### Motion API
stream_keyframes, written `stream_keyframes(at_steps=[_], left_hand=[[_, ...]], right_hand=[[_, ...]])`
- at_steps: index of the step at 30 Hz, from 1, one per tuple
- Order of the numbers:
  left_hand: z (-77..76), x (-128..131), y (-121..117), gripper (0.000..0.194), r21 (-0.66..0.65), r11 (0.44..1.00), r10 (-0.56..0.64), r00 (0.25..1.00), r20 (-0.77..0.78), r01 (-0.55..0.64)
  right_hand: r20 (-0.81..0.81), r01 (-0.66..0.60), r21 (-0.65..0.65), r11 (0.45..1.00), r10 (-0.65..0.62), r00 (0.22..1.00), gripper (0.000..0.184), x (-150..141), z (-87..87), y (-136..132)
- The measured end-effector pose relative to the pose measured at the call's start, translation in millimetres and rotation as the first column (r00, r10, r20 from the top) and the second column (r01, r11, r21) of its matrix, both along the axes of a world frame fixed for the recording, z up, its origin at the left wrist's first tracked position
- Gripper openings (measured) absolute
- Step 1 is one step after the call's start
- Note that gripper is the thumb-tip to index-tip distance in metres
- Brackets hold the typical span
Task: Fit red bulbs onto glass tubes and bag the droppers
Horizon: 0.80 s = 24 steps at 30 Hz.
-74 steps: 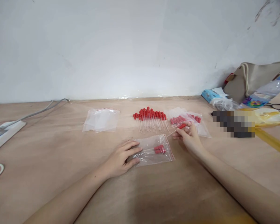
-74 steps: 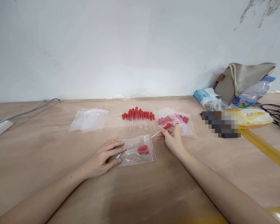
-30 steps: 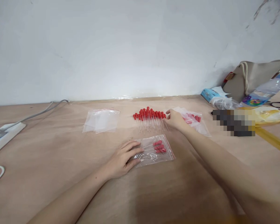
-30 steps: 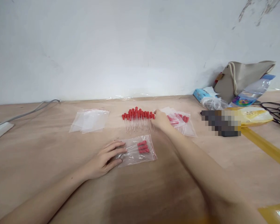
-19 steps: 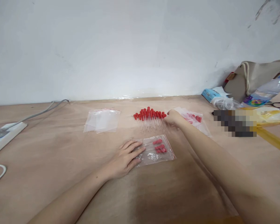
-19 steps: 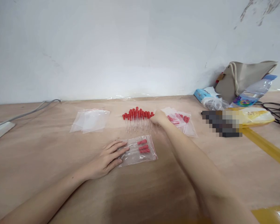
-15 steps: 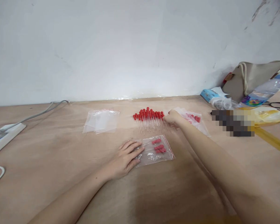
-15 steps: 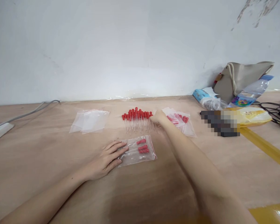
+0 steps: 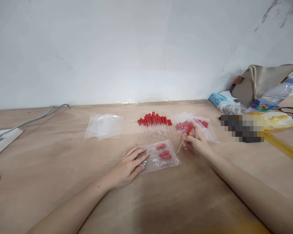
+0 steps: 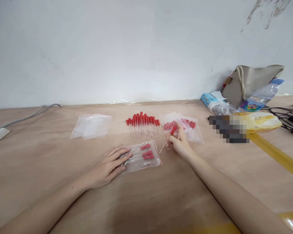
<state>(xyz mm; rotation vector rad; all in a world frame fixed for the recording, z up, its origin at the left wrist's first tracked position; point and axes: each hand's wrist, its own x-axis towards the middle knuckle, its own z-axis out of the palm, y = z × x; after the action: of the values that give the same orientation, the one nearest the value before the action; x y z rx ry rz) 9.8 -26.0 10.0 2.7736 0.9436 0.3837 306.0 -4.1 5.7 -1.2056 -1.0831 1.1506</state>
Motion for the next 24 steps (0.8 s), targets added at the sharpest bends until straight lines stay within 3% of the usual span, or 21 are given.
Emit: stream_keyframes(at_steps=[4, 7, 21, 24], left_hand=[[-0.6, 0, 0, 0.042, 0.006, 1.0, -0.001, 1.0, 0.013, 0.001], [-1.8, -1, 1, 0.043, 0.004, 1.0, 0.005, 1.0, -0.005, -0.005], [-1.5, 0, 0, 0.042, -0.012, 1.0, 0.007, 1.0, -0.009, -0.007], [-2.1, -1, 0, 0.042, -0.006, 1.0, 0.004, 1.0, -0.004, -0.004]], right_hand=[[-0.019, 0.148, 0.063, 0.987, -0.147, 0.989, 0.063, -9, -11.8, 1], [-0.031, 0.186, 0.077, 0.98, -0.184, 0.983, 0.058, -15, -14.1, 0], [-0.02, -0.003, -0.002, 1.0, 0.003, 1.0, 0.051, -19, -10.0, -19], [0.086, -0.08, 0.032, 0.996, 0.077, 0.993, 0.045, -16, -12.6, -16]])
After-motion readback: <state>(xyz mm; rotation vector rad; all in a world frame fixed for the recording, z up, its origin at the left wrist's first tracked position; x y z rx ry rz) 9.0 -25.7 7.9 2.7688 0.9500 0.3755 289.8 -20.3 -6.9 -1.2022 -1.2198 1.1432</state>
